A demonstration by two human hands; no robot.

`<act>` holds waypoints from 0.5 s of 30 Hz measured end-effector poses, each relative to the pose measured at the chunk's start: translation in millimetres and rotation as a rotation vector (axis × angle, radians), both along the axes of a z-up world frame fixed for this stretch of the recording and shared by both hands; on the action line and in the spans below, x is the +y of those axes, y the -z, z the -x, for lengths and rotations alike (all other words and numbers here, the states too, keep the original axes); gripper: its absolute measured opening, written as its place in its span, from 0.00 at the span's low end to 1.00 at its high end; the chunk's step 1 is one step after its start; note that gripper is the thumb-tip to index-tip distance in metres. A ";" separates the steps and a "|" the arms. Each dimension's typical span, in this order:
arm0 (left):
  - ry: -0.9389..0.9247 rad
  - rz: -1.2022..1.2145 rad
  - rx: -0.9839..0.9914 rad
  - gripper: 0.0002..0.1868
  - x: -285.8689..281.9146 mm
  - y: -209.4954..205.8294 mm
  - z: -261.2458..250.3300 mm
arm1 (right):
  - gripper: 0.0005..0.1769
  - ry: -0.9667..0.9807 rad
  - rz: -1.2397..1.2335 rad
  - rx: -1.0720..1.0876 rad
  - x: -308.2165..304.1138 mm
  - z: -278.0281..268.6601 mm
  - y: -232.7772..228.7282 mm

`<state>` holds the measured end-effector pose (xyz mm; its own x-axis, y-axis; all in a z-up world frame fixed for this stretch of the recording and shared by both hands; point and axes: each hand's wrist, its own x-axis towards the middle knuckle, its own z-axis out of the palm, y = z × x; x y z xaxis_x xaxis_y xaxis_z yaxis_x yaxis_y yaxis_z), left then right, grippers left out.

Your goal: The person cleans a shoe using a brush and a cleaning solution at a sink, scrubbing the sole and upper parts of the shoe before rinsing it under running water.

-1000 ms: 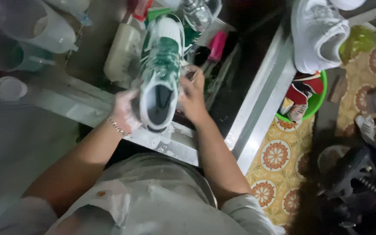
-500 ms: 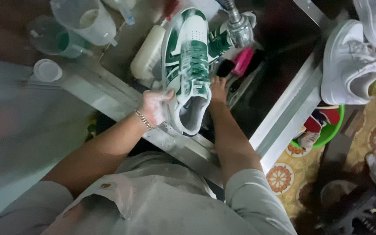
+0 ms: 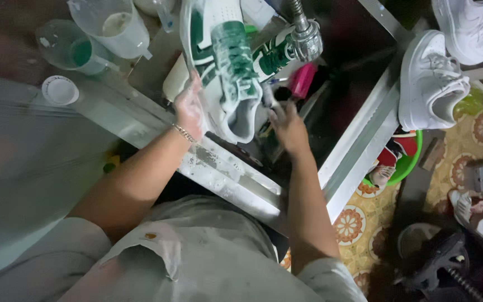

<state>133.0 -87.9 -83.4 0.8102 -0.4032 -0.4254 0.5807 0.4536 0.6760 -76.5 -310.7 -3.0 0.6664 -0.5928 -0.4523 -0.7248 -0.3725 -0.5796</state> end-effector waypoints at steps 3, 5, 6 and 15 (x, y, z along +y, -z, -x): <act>-0.089 0.048 -0.012 0.28 -8.9 -65.2 7.5 | 0.33 0.028 -0.118 -0.203 42.4 7.8 -29.8; -0.185 0.234 0.006 0.26 -19.7 -100.6 11.2 | 0.22 -0.179 0.043 -0.080 61.5 11.2 -26.4; -0.178 0.237 0.011 0.26 -21.0 -104.9 13.5 | 0.22 -0.172 0.046 -0.076 65.3 -0.1 -26.4; -0.016 0.271 -0.137 0.25 -13.8 83.7 -11.8 | 0.13 -0.439 0.377 -0.001 72.4 -27.2 36.2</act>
